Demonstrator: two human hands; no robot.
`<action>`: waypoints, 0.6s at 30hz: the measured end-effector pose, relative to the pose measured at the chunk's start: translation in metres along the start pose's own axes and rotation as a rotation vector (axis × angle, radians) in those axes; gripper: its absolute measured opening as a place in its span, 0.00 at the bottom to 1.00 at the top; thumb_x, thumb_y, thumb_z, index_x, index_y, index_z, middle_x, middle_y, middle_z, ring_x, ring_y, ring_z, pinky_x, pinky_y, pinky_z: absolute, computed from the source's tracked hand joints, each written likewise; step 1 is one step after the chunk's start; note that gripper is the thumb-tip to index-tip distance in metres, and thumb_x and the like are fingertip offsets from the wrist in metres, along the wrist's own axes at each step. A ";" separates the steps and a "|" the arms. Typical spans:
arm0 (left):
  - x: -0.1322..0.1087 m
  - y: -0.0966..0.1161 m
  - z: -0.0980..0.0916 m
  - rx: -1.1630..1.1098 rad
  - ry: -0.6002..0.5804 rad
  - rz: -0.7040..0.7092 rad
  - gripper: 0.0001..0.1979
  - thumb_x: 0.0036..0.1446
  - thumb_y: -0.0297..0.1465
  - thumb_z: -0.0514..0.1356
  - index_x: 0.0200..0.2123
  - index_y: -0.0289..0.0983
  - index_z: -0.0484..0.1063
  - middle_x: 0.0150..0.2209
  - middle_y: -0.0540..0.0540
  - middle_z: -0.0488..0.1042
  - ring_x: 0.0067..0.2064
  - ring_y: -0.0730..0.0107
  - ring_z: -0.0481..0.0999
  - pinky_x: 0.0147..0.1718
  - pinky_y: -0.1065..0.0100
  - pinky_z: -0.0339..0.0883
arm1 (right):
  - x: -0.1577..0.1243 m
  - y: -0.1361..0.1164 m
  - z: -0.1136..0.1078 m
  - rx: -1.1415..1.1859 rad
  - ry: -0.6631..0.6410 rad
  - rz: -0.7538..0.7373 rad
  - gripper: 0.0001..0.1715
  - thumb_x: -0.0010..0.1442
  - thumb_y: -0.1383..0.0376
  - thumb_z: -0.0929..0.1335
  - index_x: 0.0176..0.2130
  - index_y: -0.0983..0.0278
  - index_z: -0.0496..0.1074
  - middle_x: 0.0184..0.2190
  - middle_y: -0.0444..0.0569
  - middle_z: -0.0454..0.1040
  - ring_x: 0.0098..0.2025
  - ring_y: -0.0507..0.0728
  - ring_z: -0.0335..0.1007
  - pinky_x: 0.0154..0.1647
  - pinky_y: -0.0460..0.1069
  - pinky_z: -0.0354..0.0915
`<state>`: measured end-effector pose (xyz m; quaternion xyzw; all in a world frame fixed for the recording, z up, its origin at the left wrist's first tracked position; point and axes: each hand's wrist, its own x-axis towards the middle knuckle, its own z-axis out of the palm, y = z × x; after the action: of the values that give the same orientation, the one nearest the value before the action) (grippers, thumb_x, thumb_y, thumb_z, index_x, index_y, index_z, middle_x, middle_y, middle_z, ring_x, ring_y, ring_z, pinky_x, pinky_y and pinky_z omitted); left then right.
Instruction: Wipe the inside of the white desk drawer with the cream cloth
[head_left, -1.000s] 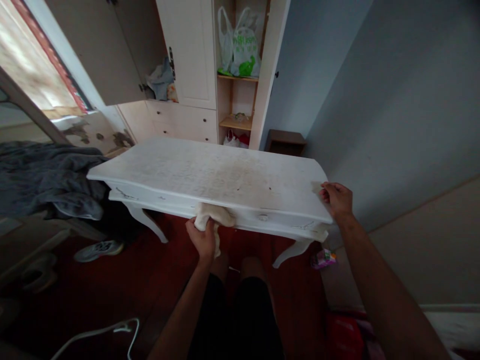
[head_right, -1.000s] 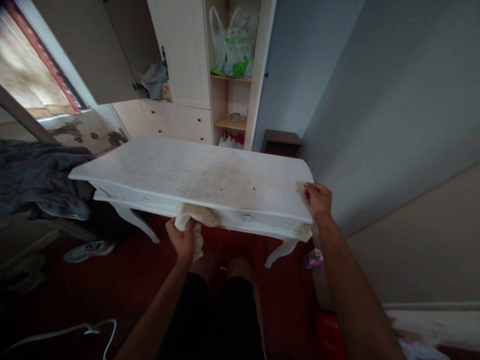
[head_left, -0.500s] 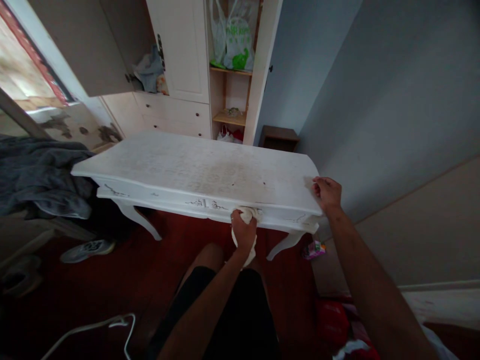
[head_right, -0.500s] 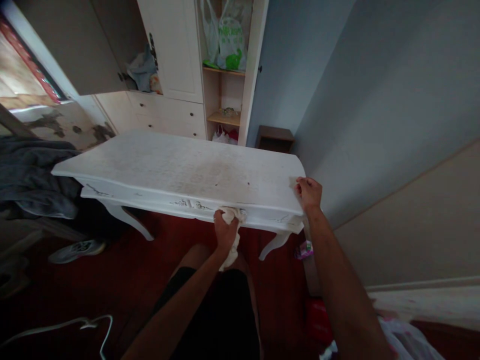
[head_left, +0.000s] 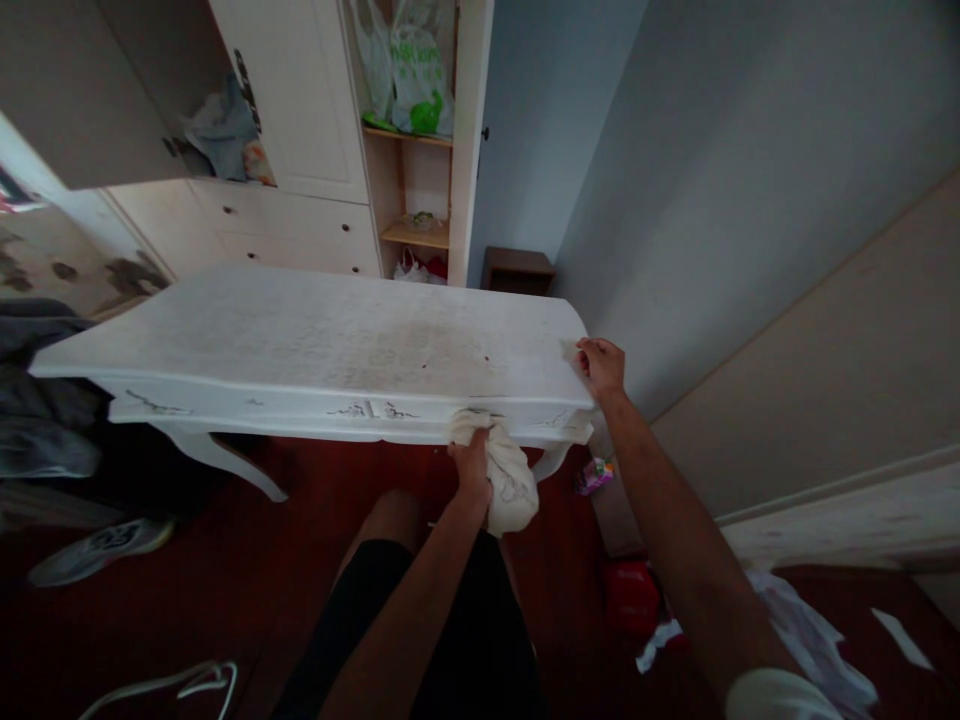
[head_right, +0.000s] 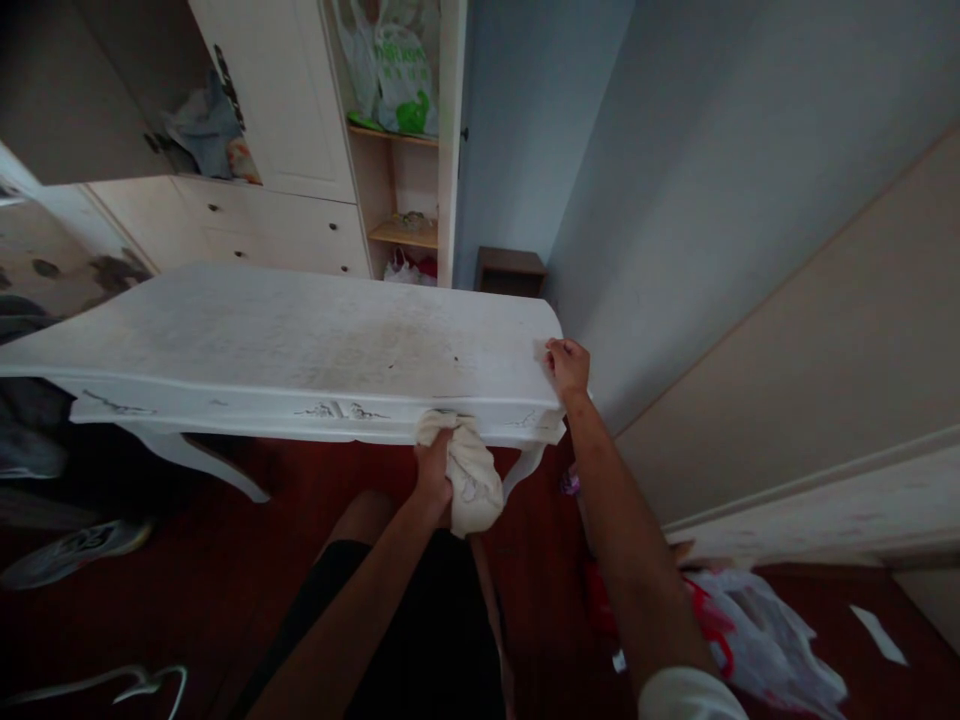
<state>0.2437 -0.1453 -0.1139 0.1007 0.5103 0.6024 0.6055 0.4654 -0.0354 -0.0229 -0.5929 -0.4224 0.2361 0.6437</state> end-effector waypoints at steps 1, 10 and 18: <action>-0.004 -0.004 0.006 -0.029 -0.065 -0.075 0.16 0.45 0.31 0.68 0.38 0.37 0.70 0.32 0.48 0.75 0.34 0.64 0.79 0.38 0.61 0.75 | 0.000 0.001 0.000 0.004 0.003 0.002 0.14 0.52 0.56 0.72 0.25 0.63 0.73 0.16 0.40 0.68 0.16 0.46 0.55 0.15 0.42 0.51; -0.022 -0.034 0.068 -0.113 -0.373 -0.309 0.19 0.33 0.31 0.71 0.33 0.35 0.74 0.27 0.48 0.77 0.29 0.63 0.78 0.36 0.62 0.74 | 0.001 0.003 -0.001 0.006 0.008 -0.008 0.16 0.55 0.53 0.71 0.26 0.62 0.71 0.17 0.39 0.67 0.17 0.47 0.55 0.17 0.43 0.52; -0.037 -0.054 0.082 0.101 -0.507 0.026 0.23 0.39 0.32 0.72 0.41 0.40 0.72 0.40 0.46 0.79 0.41 0.63 0.79 0.44 0.62 0.73 | 0.005 0.006 -0.002 0.045 -0.022 -0.002 0.17 0.56 0.53 0.72 0.26 0.62 0.71 0.17 0.40 0.68 0.17 0.47 0.56 0.19 0.44 0.54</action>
<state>0.3474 -0.1494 -0.0974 0.2850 0.3704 0.5394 0.7004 0.4709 -0.0312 -0.0275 -0.5751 -0.4247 0.2518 0.6523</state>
